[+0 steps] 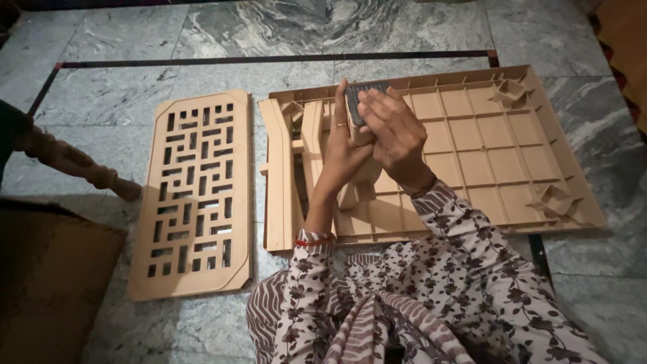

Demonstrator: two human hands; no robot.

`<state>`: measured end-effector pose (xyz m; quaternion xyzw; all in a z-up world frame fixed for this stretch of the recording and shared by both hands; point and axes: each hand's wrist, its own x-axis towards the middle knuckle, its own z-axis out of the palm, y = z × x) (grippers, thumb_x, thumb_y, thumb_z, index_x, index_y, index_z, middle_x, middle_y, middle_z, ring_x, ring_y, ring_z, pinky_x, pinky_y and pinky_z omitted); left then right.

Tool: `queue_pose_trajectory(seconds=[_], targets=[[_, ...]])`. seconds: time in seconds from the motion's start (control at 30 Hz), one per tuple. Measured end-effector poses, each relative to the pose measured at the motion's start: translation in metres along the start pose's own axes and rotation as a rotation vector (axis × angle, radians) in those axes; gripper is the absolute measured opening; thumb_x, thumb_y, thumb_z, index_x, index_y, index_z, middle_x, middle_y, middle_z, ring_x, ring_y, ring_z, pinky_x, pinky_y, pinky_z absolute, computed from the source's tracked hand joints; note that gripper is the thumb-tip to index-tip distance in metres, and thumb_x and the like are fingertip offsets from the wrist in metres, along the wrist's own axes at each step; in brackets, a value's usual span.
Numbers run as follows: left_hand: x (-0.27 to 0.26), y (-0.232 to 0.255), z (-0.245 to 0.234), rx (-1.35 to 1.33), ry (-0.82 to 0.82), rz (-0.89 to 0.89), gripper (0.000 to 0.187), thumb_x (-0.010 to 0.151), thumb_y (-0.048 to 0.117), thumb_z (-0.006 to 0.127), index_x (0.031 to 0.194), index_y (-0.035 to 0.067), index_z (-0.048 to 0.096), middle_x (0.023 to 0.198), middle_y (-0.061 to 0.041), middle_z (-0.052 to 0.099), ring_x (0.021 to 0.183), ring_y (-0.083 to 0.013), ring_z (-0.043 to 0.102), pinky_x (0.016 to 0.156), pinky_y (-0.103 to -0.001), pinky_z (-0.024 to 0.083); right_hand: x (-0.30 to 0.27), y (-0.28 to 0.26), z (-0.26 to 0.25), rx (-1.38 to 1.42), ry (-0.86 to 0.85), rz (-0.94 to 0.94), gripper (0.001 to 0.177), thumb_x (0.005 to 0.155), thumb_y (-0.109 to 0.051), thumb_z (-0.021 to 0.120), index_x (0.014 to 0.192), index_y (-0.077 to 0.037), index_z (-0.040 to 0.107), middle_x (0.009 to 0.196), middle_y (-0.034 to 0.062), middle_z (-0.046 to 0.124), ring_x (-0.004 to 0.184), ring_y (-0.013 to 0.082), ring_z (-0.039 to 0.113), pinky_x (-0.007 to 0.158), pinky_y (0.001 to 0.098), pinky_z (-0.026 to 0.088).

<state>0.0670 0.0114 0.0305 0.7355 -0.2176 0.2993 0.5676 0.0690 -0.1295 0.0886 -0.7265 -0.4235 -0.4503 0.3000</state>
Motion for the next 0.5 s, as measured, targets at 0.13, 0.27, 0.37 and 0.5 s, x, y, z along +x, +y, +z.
queue_pose_trajectory(seconds=[0.13, 0.27, 0.37, 0.5], targets=[[0.006, -0.005, 0.0, 0.026, 0.025, -0.096, 0.101, 0.095, 0.004, 0.073, 0.169, 0.016, 0.004, 0.16, -0.024, 0.044, 0.139, -0.035, 0.057, 0.112, -0.041, 0.052, 0.01, 0.002, 0.005, 0.049, -0.019, 0.016, 0.027, 0.1, -0.002, 0.07, 0.126, 0.003, 0.068, 0.132, 0.0176, 0.07, 0.129, 0.0369, 0.065, 0.117, 0.0525, 0.048], [0.006, -0.006, -0.01, -0.312, -0.012, -0.245, 0.113, 0.09, 0.009, 0.078, 0.168, 0.018, -0.003, 0.153, -0.023, 0.054, 0.135, -0.0328, 0.062, 0.113, -0.041, 0.055, 0.032, 0.015, -0.006, 0.246, -0.192, 0.058, 0.031, 0.095, -0.011, 0.079, 0.123, -0.005, 0.071, 0.133, 0.0122, 0.071, 0.129, 0.0333, 0.067, 0.119, 0.0479, 0.048], [0.003, -0.001, -0.015, -0.309, -0.017, -0.2, 0.124, 0.084, 0.01, 0.089, 0.168, 0.019, -0.001, 0.153, -0.022, 0.051, 0.136, -0.0327, 0.059, 0.113, -0.041, 0.054, 0.051, 0.036, -0.028, 0.39, -0.457, 0.069, 0.054, 0.083, -0.014, 0.081, 0.132, -0.001, 0.065, 0.142, 0.025, 0.058, 0.131, 0.0443, 0.057, 0.109, 0.0476, 0.049], [0.002, 0.007, -0.011, -0.092, 0.013, -0.029, 0.129, 0.08, 0.005, 0.096, 0.169, 0.021, 0.004, 0.157, -0.023, 0.046, 0.143, -0.0347, 0.051, 0.118, -0.042, 0.047, 0.066, 0.047, -0.036, 0.274, -0.628, 0.066, 0.07, 0.078, -0.025, 0.087, 0.138, -0.001, 0.059, 0.131, 0.0206, 0.065, 0.12, 0.0369, 0.065, 0.106, 0.0451, 0.051]])
